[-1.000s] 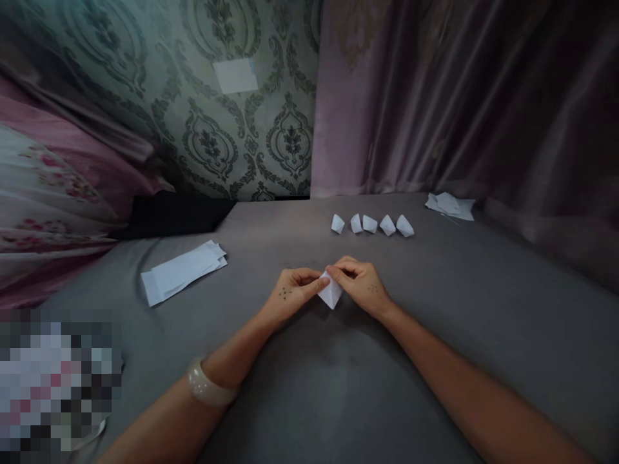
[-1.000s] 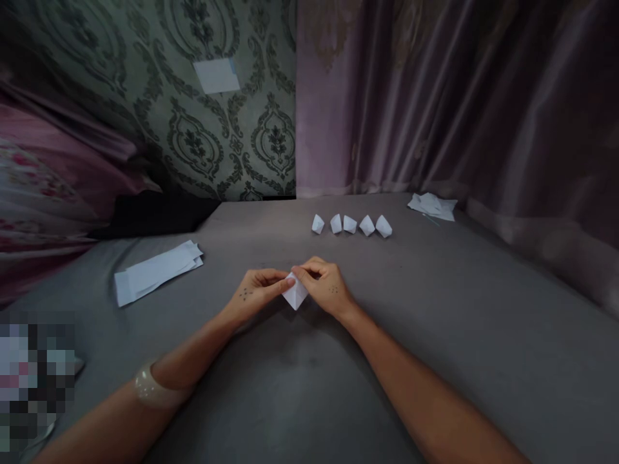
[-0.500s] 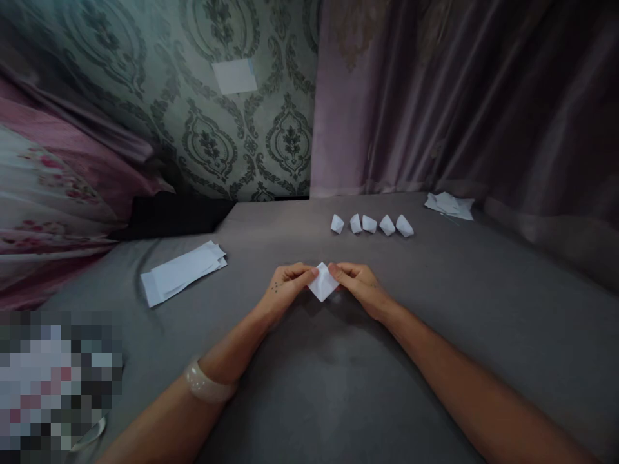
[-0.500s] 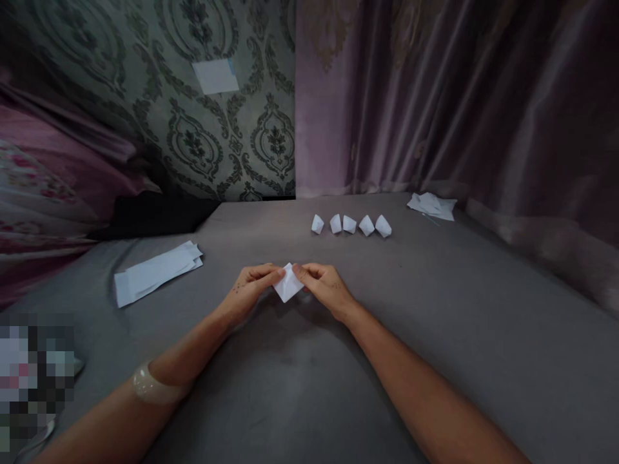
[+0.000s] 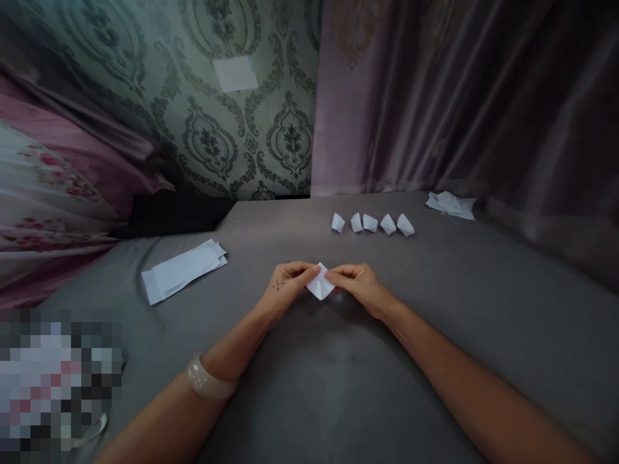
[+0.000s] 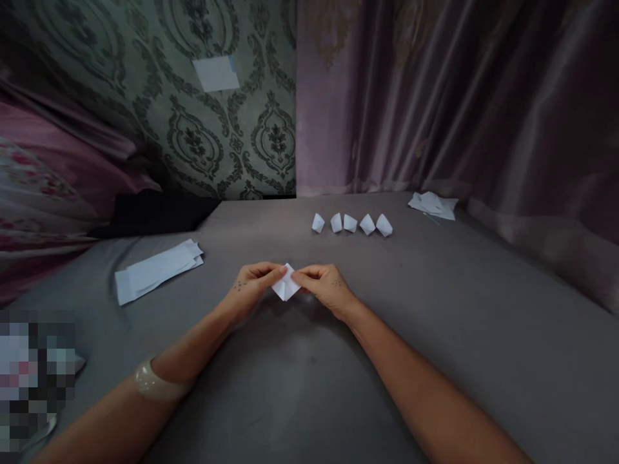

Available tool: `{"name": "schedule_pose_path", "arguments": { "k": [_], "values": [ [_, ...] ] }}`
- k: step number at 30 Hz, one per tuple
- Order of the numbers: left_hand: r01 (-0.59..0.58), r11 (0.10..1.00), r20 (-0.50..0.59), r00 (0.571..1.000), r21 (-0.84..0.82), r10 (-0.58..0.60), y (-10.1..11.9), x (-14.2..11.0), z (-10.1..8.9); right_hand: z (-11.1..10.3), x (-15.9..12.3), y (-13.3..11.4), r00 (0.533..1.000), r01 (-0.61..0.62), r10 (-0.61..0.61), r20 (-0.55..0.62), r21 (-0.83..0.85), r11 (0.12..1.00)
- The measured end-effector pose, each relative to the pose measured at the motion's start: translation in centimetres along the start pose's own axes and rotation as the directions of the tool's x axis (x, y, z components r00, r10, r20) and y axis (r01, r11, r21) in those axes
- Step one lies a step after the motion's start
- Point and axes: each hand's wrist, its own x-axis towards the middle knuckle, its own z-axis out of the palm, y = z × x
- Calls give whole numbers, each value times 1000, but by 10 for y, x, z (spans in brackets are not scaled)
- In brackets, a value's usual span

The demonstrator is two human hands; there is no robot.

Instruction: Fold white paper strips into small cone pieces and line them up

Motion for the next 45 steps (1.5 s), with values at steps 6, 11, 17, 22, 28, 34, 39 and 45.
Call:
{"name": "schedule_pose_path", "arguments": {
  "k": [6,11,17,22,28,34,39,45],
  "values": [
    [-63,998,-87,994,30,66,-2,1,1,11,-5,3,976,-159,143,163,91,983],
    [-55,998,-63,996,34,57,-2,0,2,19,-8,4,965,-223,198,174,138,965],
    [-10,1000,-68,998,-28,8,-5,0,2,18,-8,3,959,-259,235,158,155,953],
    [45,996,-8,999,-76,-46,-8,1,1,17,-7,2,952,-292,274,136,143,946],
    [98,994,-4,995,-48,-98,-8,4,0,9,-2,5,949,-313,290,120,283,907],
    [178,975,-48,981,-134,-186,-10,6,-3,9,-4,3,907,-415,375,194,248,876],
    [196,972,-50,978,-130,-204,-10,8,-5,11,-4,4,926,-376,361,110,209,903],
    [201,975,-24,979,-94,-204,-11,8,-4,9,-2,5,935,-355,348,76,254,900]
  ]
}}
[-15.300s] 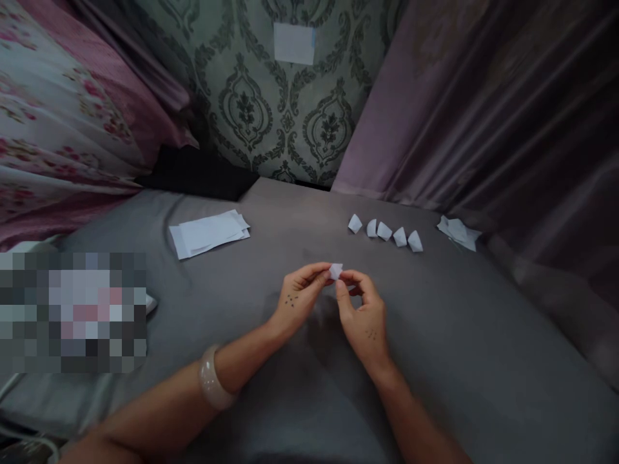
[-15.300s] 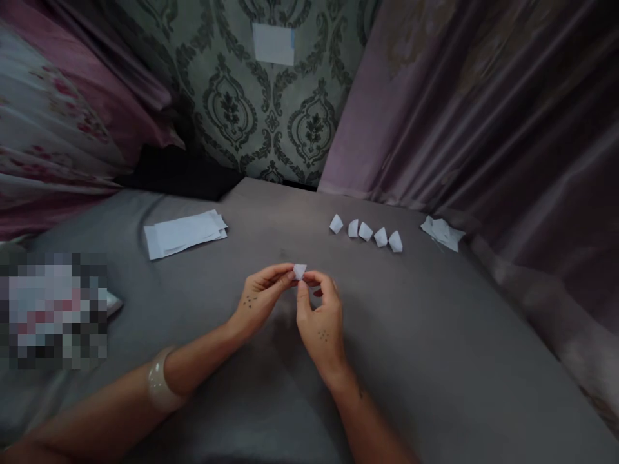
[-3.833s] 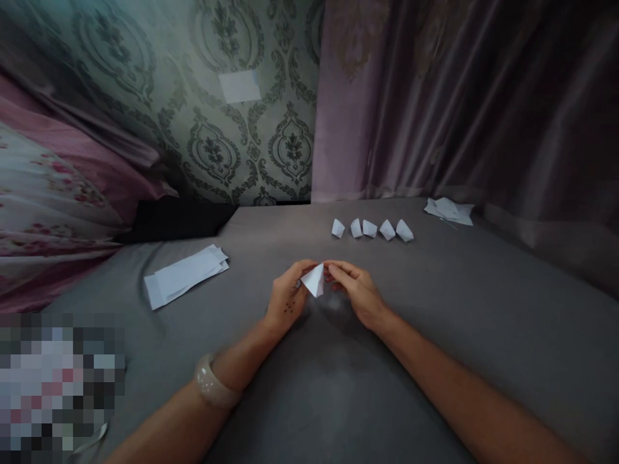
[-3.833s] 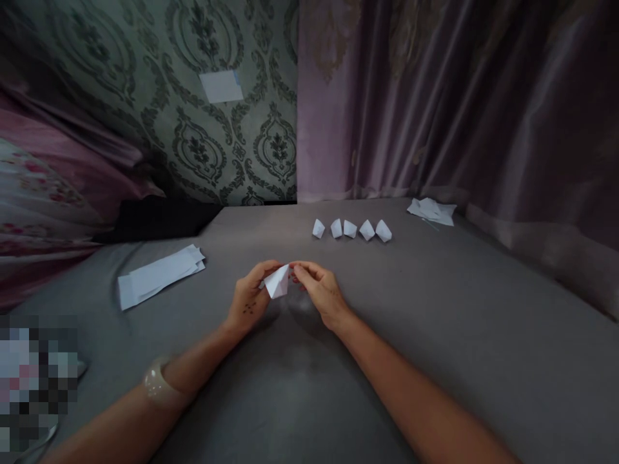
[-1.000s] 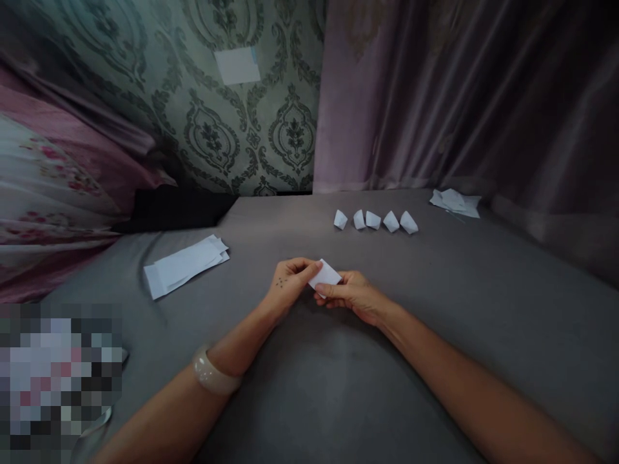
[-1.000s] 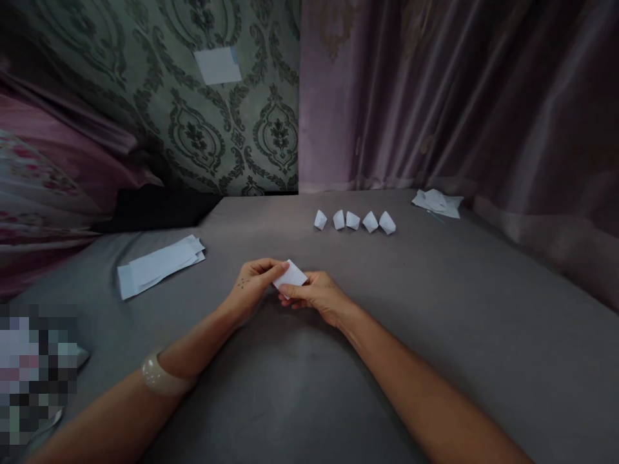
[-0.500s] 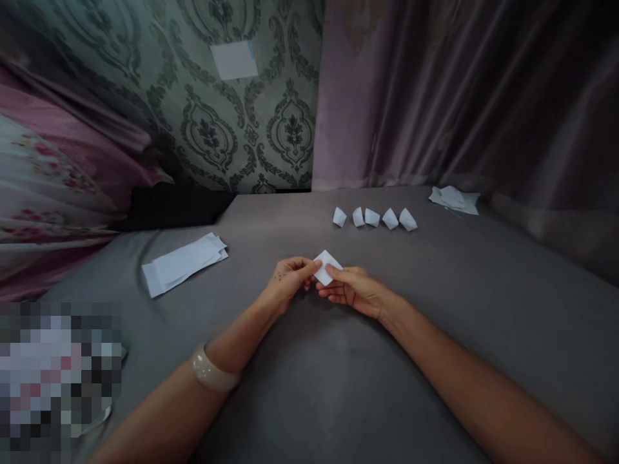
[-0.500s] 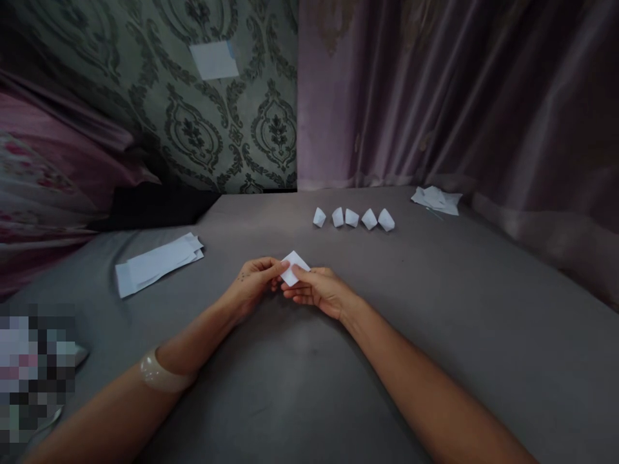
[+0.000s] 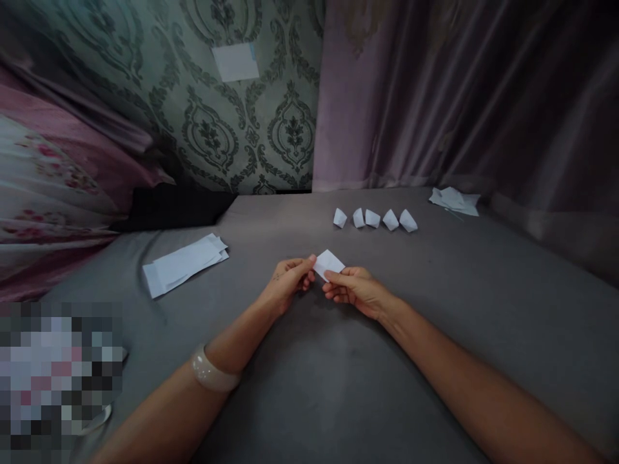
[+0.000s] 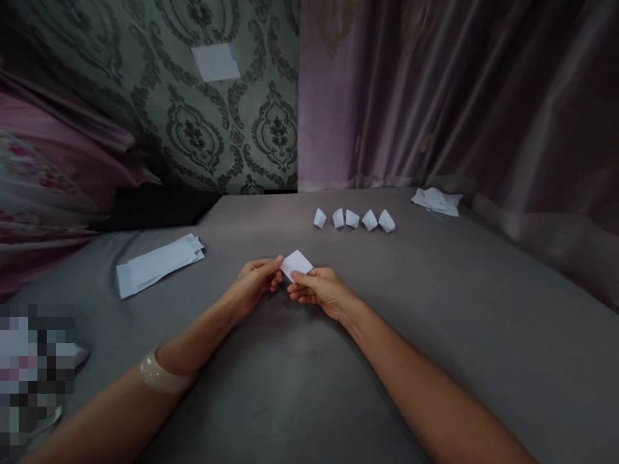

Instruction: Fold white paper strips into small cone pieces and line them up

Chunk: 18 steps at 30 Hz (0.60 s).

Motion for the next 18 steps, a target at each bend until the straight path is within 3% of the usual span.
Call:
{"name": "schedule_pose_path", "arguments": {
  "k": [4,9,14,18],
  "values": [
    [-128,990,-12,992,67,129,1,-2,2,0,-1,0,999,34,-34,23,1,999],
    [-319,930,-7,946,183,325,8,-9,5,0,-1,1,996,92,-91,19,-12,996],
    [-302,952,27,953,53,301,6,-11,10,4,-1,4,982,189,-189,6,-78,979],
    [-343,931,6,938,125,345,3,-9,9,5,-2,0,950,292,-310,-50,-218,931]
  ]
}}
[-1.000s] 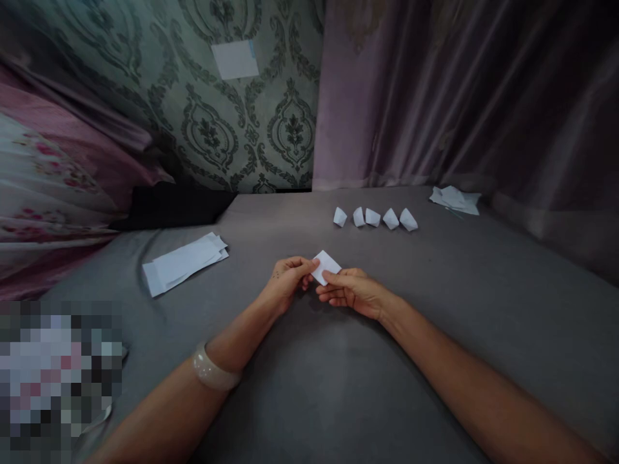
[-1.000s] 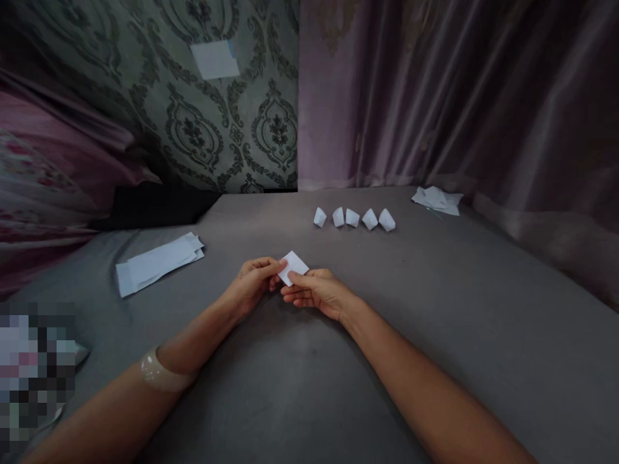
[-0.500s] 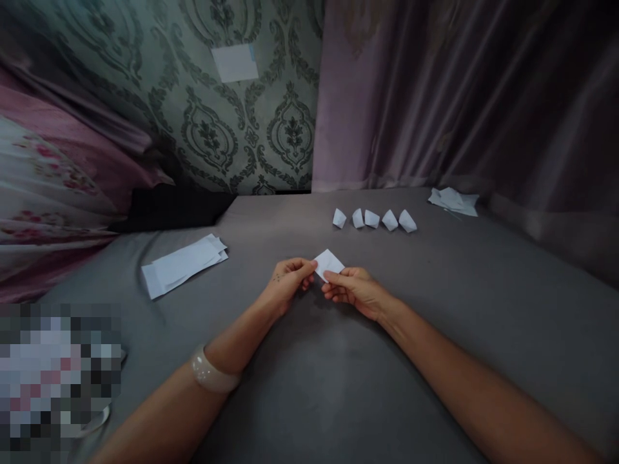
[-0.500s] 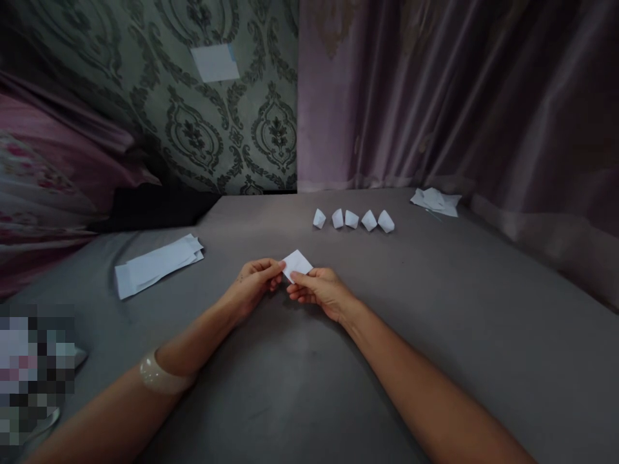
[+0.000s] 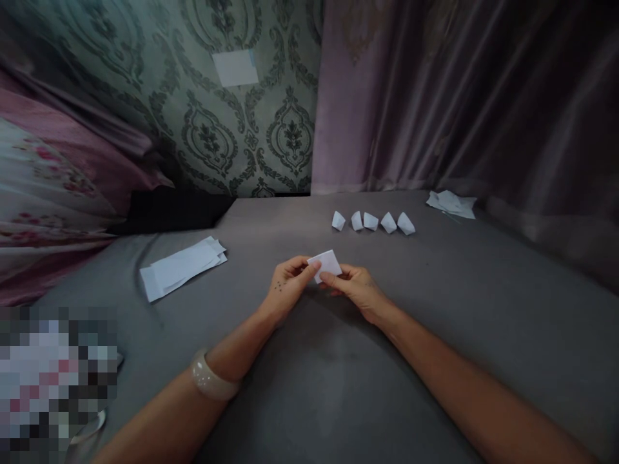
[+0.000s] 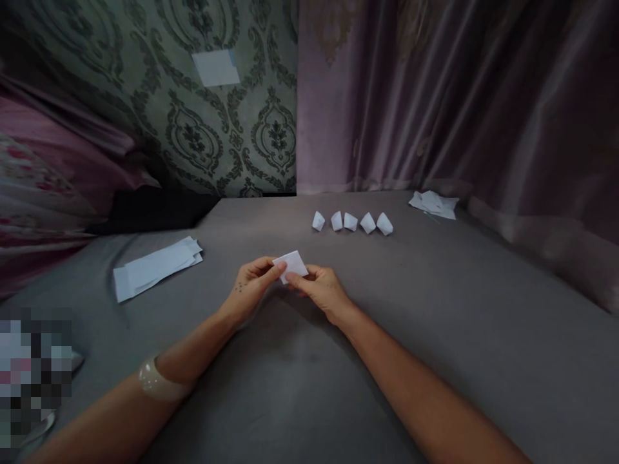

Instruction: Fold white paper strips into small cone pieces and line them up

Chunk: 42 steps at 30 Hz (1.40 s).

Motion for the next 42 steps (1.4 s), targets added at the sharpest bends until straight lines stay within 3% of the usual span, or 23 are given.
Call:
{"name": "schedule_pose_path", "arguments": {
  "k": [3,7,11,14,18,20,22,25,27,30,34,36,38,40,42],
  "values": [
    [-95,980,17,996,175,93,-2,1,-3,-3,2,-5,957,232,-256,-138,-168,958],
    [-160,899,65,987,408,146,-2,-1,-4,-6,5,-9,881,408,-464,-90,-349,844],
    [-136,907,90,990,399,109,0,-4,0,-5,6,-4,878,400,-466,-107,-368,839],
    [-34,985,80,997,166,21,3,-5,4,-1,6,2,907,306,-353,-230,-216,927],
    [86,992,53,995,-89,-82,3,-3,5,3,8,9,933,212,-189,-307,42,976],
    [69,996,23,997,-53,-68,2,-2,3,1,9,10,937,229,-221,-272,-1,973],
    [-3,997,18,1000,82,2,-1,-1,-1,-3,10,8,908,323,-360,-213,-192,927],
    [-170,916,98,985,364,144,-4,-1,-7,-9,8,3,799,504,-599,-48,-489,712],
    [-241,851,126,971,466,205,-5,-1,-9,-11,6,0,750,570,-660,41,-545,615],
    [-216,894,59,976,391,210,-5,1,-11,-9,5,0,750,575,-661,-11,-482,661],
    [-205,942,40,979,266,201,-4,5,-11,-8,10,5,808,504,-573,-139,-342,793],
    [-277,913,52,960,301,274,-4,6,-11,-9,12,8,830,477,-540,-143,-322,818],
    [-363,852,89,930,378,356,-3,6,-13,-11,13,10,823,487,-557,-110,-367,792],
    [-452,755,154,887,474,435,-2,6,-15,-13,13,11,783,542,-620,-38,-446,712],
    [-565,593,285,817,574,502,-1,6,-19,-16,11,11,723,608,-689,54,-524,597]
  ]
}}
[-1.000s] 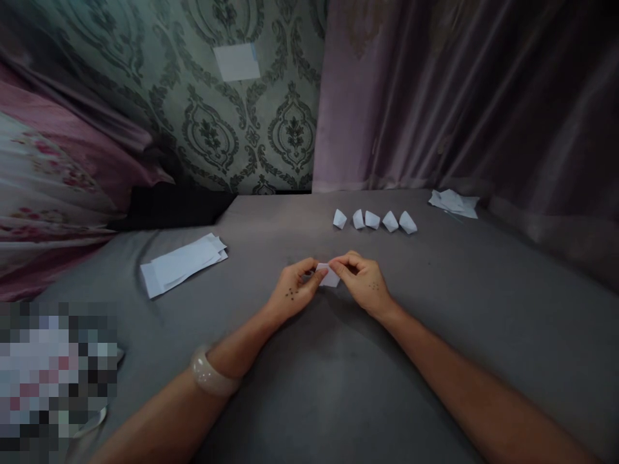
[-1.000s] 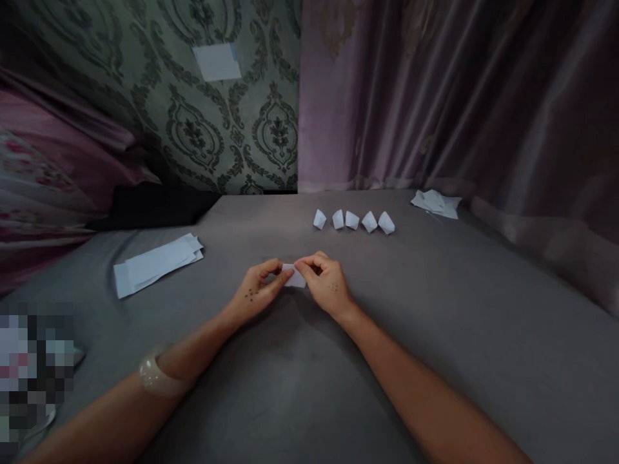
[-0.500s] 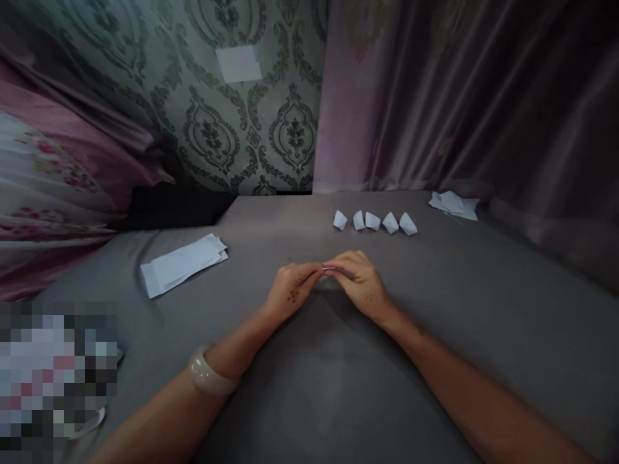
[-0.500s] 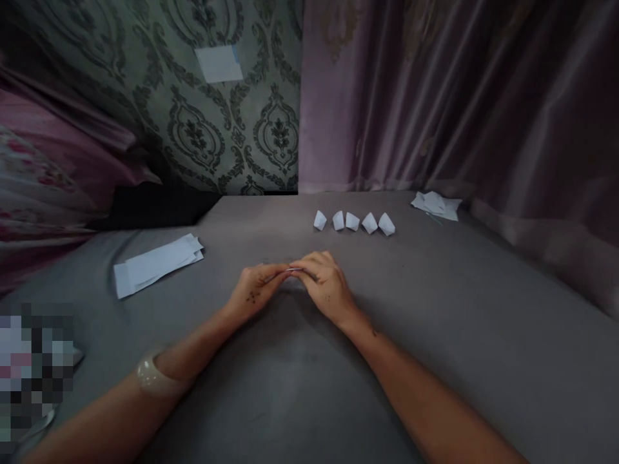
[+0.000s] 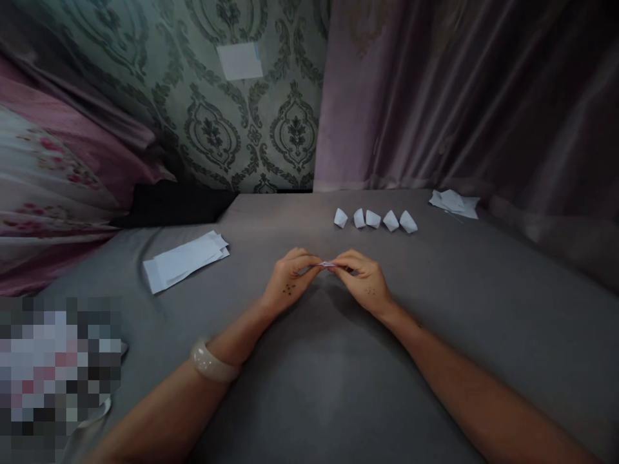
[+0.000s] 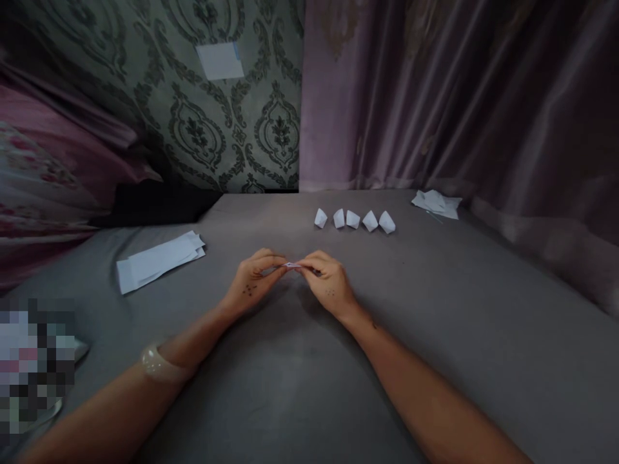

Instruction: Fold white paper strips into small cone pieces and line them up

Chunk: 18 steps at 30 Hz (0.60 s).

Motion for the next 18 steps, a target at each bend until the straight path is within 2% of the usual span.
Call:
{"name": "schedule_pose_path", "arguments": {
  "k": [2,4,7,9,11,13,16,18],
  "values": [
    [-188,966,108,979,179,170,-2,-1,-3,-4,-2,-1,993,113,-107,52,-129,985],
    [-345,881,239,931,323,276,-3,-4,-4,-9,-7,-3,975,207,-170,144,-298,932],
    [-492,773,447,841,400,304,0,-11,-3,-15,-19,-8,924,329,-159,348,-507,797],
    [-524,777,560,781,349,276,3,-18,-4,-18,-28,-11,876,388,-103,472,-560,732],
    [-464,846,600,765,261,234,6,-25,-6,-21,-35,-14,838,393,-37,545,-555,733],
    [-325,929,562,808,176,176,6,-28,-7,-21,-35,-16,828,334,26,560,-530,780],
    [-126,988,454,888,95,70,1,-25,-4,-15,-24,-18,853,188,132,506,-533,825],
    [-75,994,443,896,79,32,-2,-20,0,-8,-15,-17,857,117,204,474,-563,818]
  ]
}}
